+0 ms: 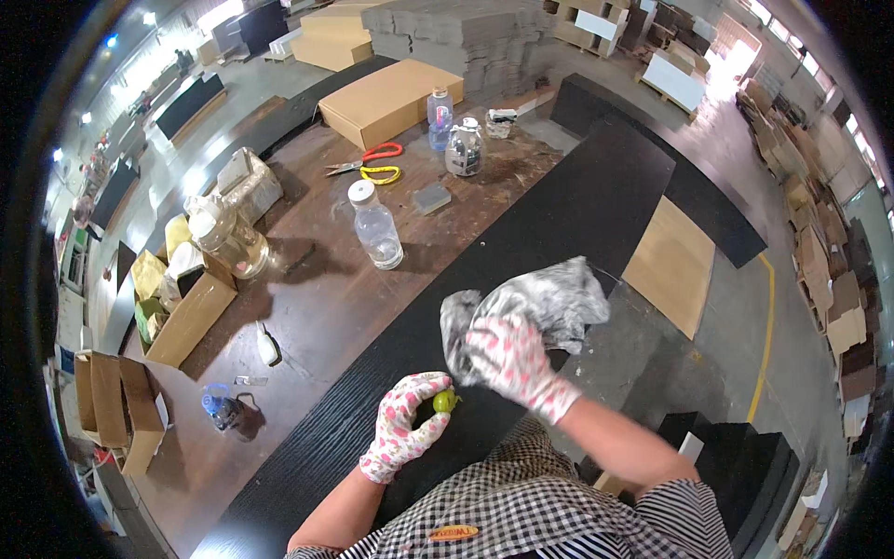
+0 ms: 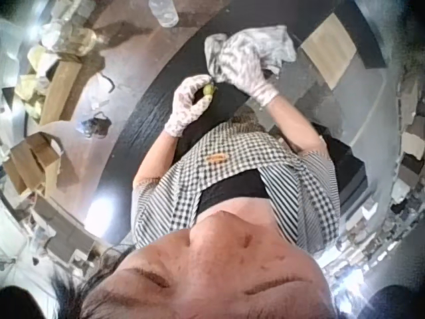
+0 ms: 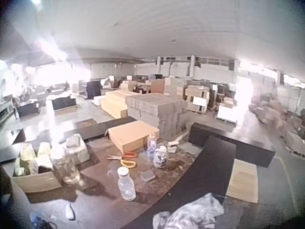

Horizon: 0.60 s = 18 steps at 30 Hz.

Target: The person retrieves a cloth from a cabinet, wipes down a black wooden panel with the cloth, sands the edges of the panel with a small block, and wipes the panel with the cloth.

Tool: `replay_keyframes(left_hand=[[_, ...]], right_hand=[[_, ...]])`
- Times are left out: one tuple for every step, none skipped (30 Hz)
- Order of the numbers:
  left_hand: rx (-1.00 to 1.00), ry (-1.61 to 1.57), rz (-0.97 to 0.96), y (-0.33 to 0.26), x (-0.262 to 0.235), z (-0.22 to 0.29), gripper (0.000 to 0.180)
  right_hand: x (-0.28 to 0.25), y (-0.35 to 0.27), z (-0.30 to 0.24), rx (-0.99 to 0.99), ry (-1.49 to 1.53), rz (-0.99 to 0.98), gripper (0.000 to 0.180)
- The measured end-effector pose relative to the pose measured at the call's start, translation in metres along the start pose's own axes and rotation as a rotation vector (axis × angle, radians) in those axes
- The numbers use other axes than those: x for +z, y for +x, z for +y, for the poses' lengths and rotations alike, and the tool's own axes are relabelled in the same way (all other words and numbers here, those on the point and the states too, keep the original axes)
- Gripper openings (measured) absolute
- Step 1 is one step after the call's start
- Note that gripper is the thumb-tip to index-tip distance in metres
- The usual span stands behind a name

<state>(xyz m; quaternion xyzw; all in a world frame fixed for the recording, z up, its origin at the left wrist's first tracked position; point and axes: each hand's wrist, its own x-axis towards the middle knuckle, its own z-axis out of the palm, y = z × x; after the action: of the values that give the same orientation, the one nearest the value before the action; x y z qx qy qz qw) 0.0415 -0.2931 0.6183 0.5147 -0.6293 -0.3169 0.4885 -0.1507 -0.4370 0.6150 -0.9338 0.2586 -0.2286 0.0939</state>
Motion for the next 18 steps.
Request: replay_keyframes(left_hand=[[0.012,0.0,0.02,-0.002,0.0,0.0,0.042],[0.005,-0.004,0.03,-0.001,0.002,0.001,0.042],[0.034,0.01,0.022,-0.001,0.002,0.001,0.042],[0.064,0.024,0.014,-0.002,0.001,0.002,0.043],[0.076,0.029,0.013,-0.001,0.001,0.004,0.043],[0.077,0.026,0.015,-0.001,0.001,0.004,0.043],[0.088,0.027,0.022,-0.001,0.002,0.004,0.043],[0.095,0.032,0.03,-0.002,0.003,0.001,0.043],[0.095,0.036,0.037,-0.002,0.002,-0.001,0.043],[0.082,0.035,0.029,-0.003,0.001,-0.001,0.043],[0.065,0.036,0.02,-0.004,0.0,0.0,0.043],[0.064,0.035,0.021,-0.004,0.0,0.001,0.043],[0.082,0.033,0.016,-0.003,0.0,0.002,0.044],[0.096,0.034,0.008,-0.002,0.0,0.002,0.046],[0.091,0.035,0.0,-0.003,-0.001,0.0,0.046],[0.093,0.035,-0.001,-0.002,0.001,0.002,0.045],[0.108,0.033,0.002,0.002,0.002,0.004,0.043],[0.126,0.024,-0.007,0.003,0.005,0.008,0.043]], right_hand=[[0.006,0.0,0.001,0.01,-0.011,-0.004,0.026],[0.007,-0.002,0.004,0.023,-0.032,-0.009,0.025],[0.01,-0.002,0.017,0.002,-0.14,0.036,0.023],[0.011,0.004,0.041,-0.018,-0.25,0.08,0.022],[0.009,0.012,0.064,-0.008,-0.382,0.161,0.018],[0.0,0.031,0.081,0.167,-0.332,0.042,0.014],[-0.005,0.034,0.081,0.248,-0.281,-0.109,0.017],[-0.007,0.043,0.074,0.327,-0.224,-0.261,0.019],[0.001,0.039,0.057,0.185,-0.141,-0.171,0.018],[0.013,0.026,0.031,0.043,-0.059,-0.082,0.016],[0.02,0.019,0.003,-0.107,-0.01,0.065,0.016],[0.025,0.01,-0.02,0.007,0.007,0.089,0.017],[0.022,0.01,-0.013,-0.028,0.023,0.083,0.018],[0.017,0.014,-0.001,-0.06,0.044,0.078,0.019],[0.009,0.025,0.017,-0.024,-0.26,-0.113,0.021],[0.008,0.033,0.051,0.178,-0.441,-0.275,0.025],[0.003,0.02,0.099,-0.071,-0.804,0.043,0.025],[-0.01,0.002,0.145,-0.018,-0.891,0.044,0.033]])
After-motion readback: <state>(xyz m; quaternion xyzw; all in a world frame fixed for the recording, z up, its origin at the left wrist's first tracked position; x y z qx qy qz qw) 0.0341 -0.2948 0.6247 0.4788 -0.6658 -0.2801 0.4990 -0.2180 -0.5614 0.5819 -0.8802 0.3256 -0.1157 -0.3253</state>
